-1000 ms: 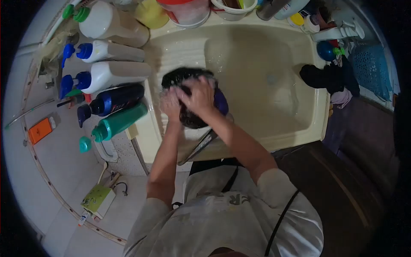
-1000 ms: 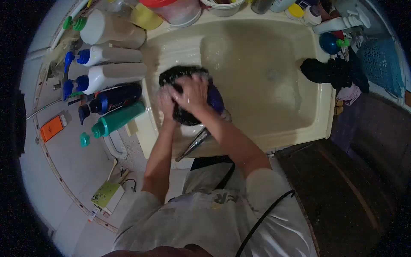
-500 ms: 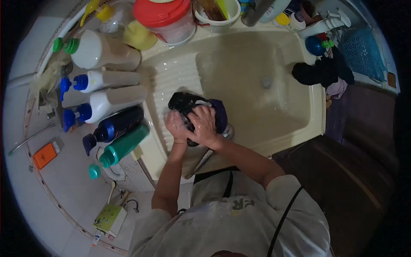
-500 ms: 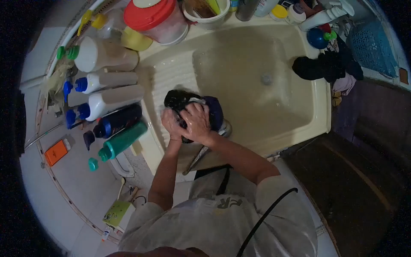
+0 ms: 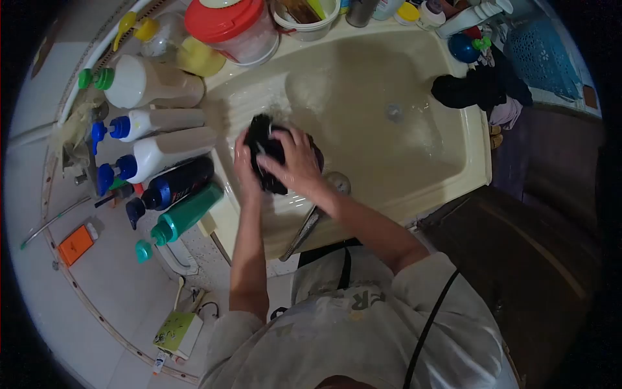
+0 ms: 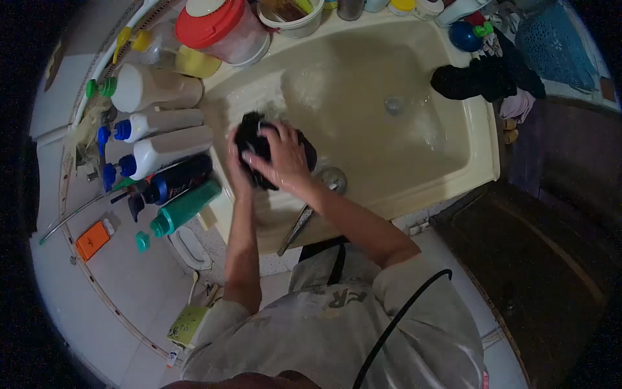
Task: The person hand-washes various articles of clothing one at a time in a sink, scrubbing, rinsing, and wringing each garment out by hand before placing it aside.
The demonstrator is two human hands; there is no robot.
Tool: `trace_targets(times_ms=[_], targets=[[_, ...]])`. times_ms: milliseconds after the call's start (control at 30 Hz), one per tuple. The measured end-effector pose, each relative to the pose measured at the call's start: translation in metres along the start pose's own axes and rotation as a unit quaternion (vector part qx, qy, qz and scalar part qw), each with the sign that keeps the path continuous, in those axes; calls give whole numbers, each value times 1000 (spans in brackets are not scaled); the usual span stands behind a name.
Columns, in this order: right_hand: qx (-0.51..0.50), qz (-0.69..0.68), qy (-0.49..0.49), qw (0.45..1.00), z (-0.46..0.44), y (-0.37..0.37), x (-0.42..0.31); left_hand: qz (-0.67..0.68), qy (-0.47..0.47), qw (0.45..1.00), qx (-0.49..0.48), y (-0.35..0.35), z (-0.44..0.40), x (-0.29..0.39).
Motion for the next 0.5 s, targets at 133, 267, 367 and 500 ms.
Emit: trace_targets(times_ms=[133,267,367,500], targets=[[-136,105,31,985,51,-32,34,-370,-230,900,33,28,50,-47],[-129,67,-9,989,-80,-60,62,-498,18,867,19,-4,-73,-18],[-68,213,-80,971,-117,-40,60,-626,-17,777,53,-17,-118,-13],[-148,4,-192,970,-62,-29,51,-308,69,948,-34,-26,-54,29]])
Point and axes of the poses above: each hand's wrist, its own z-axis away from the middle knuckle, its own y-axis out of the back of the hand, x = y × z, the point moved 6 cm from there along -z, towards the middle knuckle, and after that the axes turned 2 degrees about z, right-handed, at the moved point
